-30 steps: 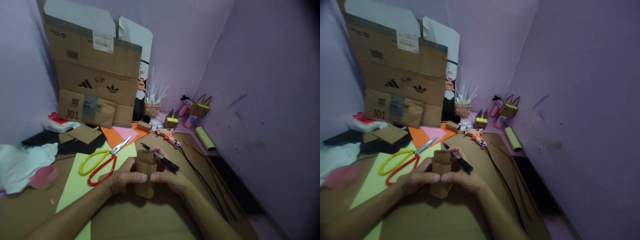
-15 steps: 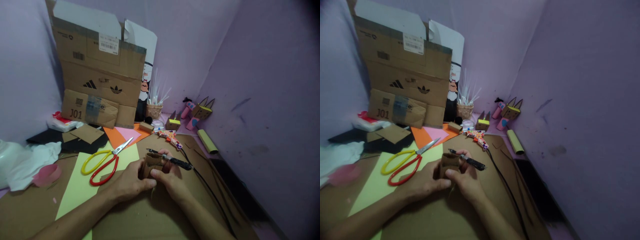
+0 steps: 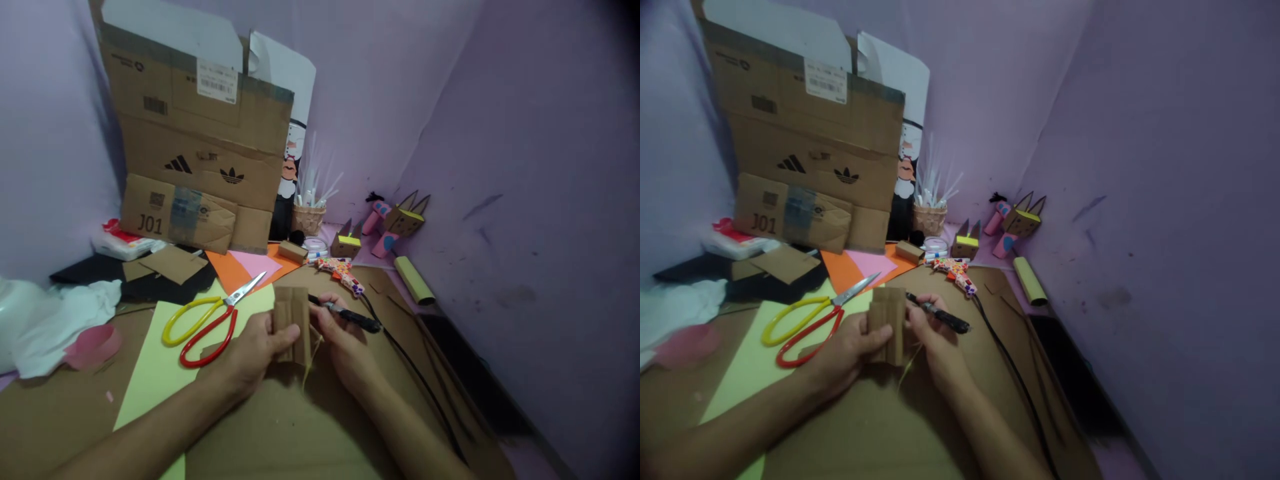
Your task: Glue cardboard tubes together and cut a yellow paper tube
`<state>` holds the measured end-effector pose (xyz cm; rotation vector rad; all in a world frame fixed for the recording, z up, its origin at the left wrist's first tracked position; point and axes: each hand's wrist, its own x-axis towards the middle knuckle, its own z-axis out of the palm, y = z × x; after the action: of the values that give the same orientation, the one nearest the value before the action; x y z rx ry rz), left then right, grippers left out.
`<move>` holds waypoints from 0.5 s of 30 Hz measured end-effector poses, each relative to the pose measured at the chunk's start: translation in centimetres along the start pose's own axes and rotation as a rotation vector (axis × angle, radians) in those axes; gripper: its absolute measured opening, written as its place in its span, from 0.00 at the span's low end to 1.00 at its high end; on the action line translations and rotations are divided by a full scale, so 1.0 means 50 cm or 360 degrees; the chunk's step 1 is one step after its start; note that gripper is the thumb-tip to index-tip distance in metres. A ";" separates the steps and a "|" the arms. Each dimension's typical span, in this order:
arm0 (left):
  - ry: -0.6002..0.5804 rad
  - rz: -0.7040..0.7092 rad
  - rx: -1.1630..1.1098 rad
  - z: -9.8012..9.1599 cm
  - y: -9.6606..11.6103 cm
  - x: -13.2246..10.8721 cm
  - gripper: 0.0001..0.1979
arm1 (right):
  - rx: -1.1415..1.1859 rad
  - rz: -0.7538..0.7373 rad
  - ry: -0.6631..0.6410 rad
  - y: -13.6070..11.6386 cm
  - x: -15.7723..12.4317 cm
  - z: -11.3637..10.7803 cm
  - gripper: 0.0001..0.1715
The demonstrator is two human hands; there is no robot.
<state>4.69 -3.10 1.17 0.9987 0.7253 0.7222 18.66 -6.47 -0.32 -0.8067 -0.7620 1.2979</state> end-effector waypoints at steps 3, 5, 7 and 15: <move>0.0247 -0.0053 -0.0325 -0.009 0.020 0.003 0.12 | 0.0064 0.0060 0.0101 -0.004 0.007 -0.006 0.18; 0.0438 -0.0085 -0.0428 -0.014 0.035 0.004 0.10 | -0.0005 0.0045 0.0151 -0.008 0.008 -0.006 0.19; 0.0586 -0.0106 -0.0500 -0.018 0.047 0.005 0.11 | -0.0078 0.0042 0.0162 -0.010 0.007 -0.004 0.19; 0.0660 -0.0170 -0.0498 -0.005 0.040 0.012 0.12 | -0.0498 -0.0243 0.0071 -0.003 -0.006 0.003 0.27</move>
<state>4.44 -1.77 2.79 0.5240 0.9805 0.9289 18.56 -6.78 -0.11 -1.0028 -0.9865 1.0344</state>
